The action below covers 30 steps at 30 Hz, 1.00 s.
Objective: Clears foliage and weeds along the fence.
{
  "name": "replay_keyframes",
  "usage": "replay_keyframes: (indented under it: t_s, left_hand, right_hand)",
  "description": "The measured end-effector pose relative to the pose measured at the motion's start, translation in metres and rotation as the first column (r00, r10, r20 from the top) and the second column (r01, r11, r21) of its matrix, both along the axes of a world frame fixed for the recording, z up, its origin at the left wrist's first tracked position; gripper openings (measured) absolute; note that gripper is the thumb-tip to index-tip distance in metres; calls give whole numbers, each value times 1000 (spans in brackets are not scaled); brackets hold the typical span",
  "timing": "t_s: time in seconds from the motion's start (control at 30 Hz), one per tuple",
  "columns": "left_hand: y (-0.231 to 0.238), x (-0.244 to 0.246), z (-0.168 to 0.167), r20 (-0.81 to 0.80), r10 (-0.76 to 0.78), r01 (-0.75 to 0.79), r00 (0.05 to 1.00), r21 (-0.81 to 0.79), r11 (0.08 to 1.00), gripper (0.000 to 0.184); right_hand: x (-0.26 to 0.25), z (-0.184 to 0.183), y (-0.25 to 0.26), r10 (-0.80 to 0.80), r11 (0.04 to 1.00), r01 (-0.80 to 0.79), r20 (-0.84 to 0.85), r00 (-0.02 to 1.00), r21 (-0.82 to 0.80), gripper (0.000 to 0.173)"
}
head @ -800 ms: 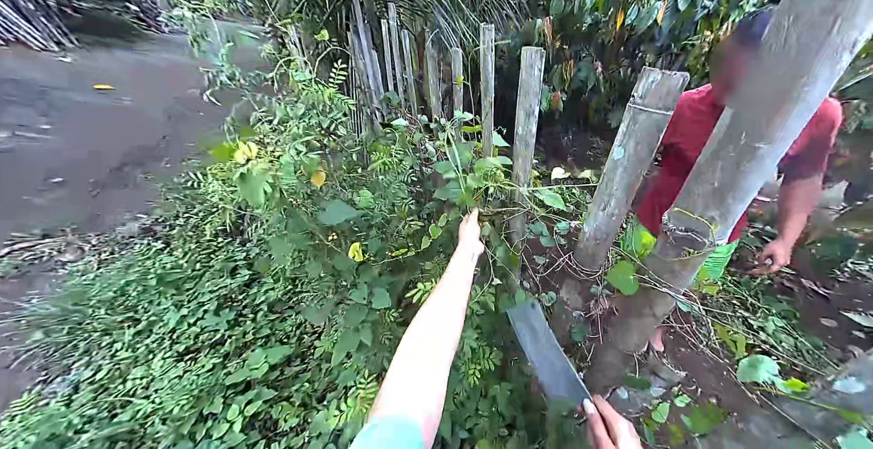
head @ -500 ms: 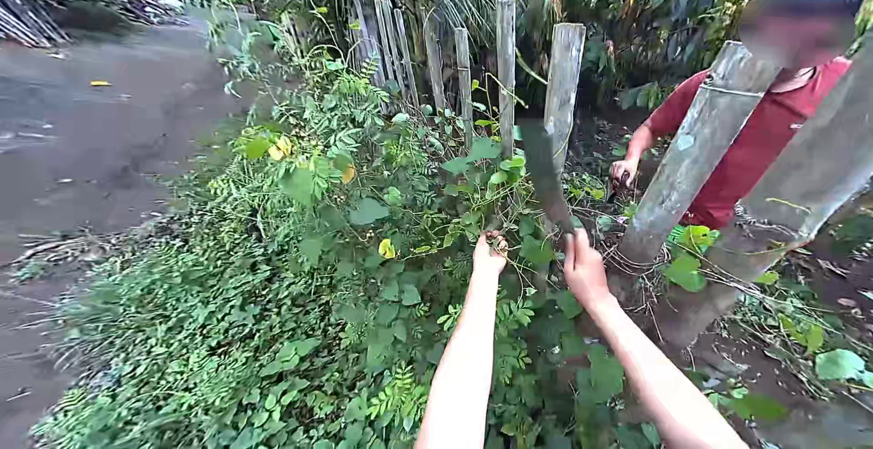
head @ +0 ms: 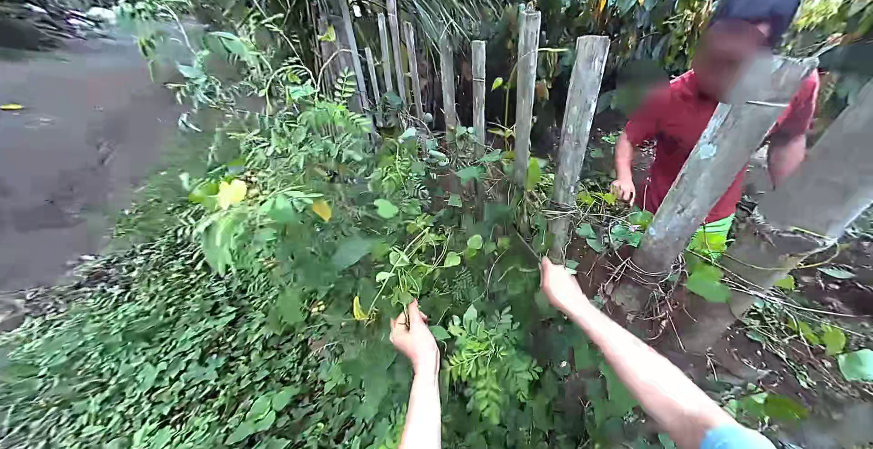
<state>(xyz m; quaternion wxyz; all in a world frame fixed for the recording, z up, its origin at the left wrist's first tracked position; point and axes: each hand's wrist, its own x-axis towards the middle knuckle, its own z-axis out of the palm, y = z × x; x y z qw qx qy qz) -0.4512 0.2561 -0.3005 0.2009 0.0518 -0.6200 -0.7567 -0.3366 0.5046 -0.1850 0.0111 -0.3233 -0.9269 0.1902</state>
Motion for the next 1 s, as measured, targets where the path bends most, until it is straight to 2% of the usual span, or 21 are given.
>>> replay_keyframes:
  t_s: [0.03, 0.1, 0.17, 0.23, 0.33, 0.4, 0.47, 0.53, 0.63, 0.73, 0.8, 0.9, 0.97, 1.0]
  left_hand:
    - [7, -4, 15, -101, -106, 103, 989, -37, 994, 29]
    - [40, -21, 47, -197, -342, 337, 919, -58, 940, 33]
    - [84, -36, 84, -168, -493, 476, 854, -136, 869, 40]
    - [131, -59, 110, -115, -578, 531, 808, -282, 799, 50]
    - [194, -92, 108, -35, -656, 603, 754, -360, 712, 54]
    - [211, -92, 92, 13, -677, 627, 736, -390, 674, 51]
    - [215, -83, 76, 74, -629, 587, 774, -458, 668, 55]
    - [213, -72, 62, 114, -579, 547, 807, -511, 662, 62]
    - [207, -50, 46, 178, -605, 603, 776, -489, 630, 45]
    - [190, -36, 43, 198, -635, 644, 747, -450, 618, 47]
    - [168, -29, 58, 211, -679, 682, 703, -471, 560, 50]
    - [143, -35, 66, 261, -766, 779, 588, -438, 449, 41]
    - [131, -41, 59, 261, -790, 815, 555, -358, 455, 37]
    - [125, -43, 55, 250, -800, 828, 545, -309, 467, 38]
  right_hand:
    - [5, -23, -2, -12, 1000, 14, 57, 998, -21, 46]
    - [22, -39, -7, -36, 998, 40, 70, 997, -54, 46]
    - [40, -40, -17, -47, 993, 53, 51, 998, -105, 44]
    - [54, -36, -25, -49, 984, 55, 40, 998, -167, 43]
    - [84, -42, -31, -79, 971, 76, -1, 997, -227, 44]
    - [114, -49, -31, -118, 960, 105, -34, 992, -260, 46]
    - [145, -44, -27, -132, 956, 107, -75, 988, -272, 46]
    - [168, -21, -27, -136, 962, 98, -138, 981, -255, 46]
    - [172, 43, -31, -108, 985, 52, -352, 930, -166, 42]
    - [148, 105, -34, 9, 1000, -11, -656, 754, 1, 39]
    - [123, 133, -30, 95, 995, -31, -768, 633, 98, 38]
    - [83, 146, -17, 169, 984, -52, -809, 564, 169, 33]
    - [57, 133, -10, 189, 978, -47, -768, 612, 203, 33]
    - [45, 117, -7, 183, 976, -44, -704, 687, 211, 34]
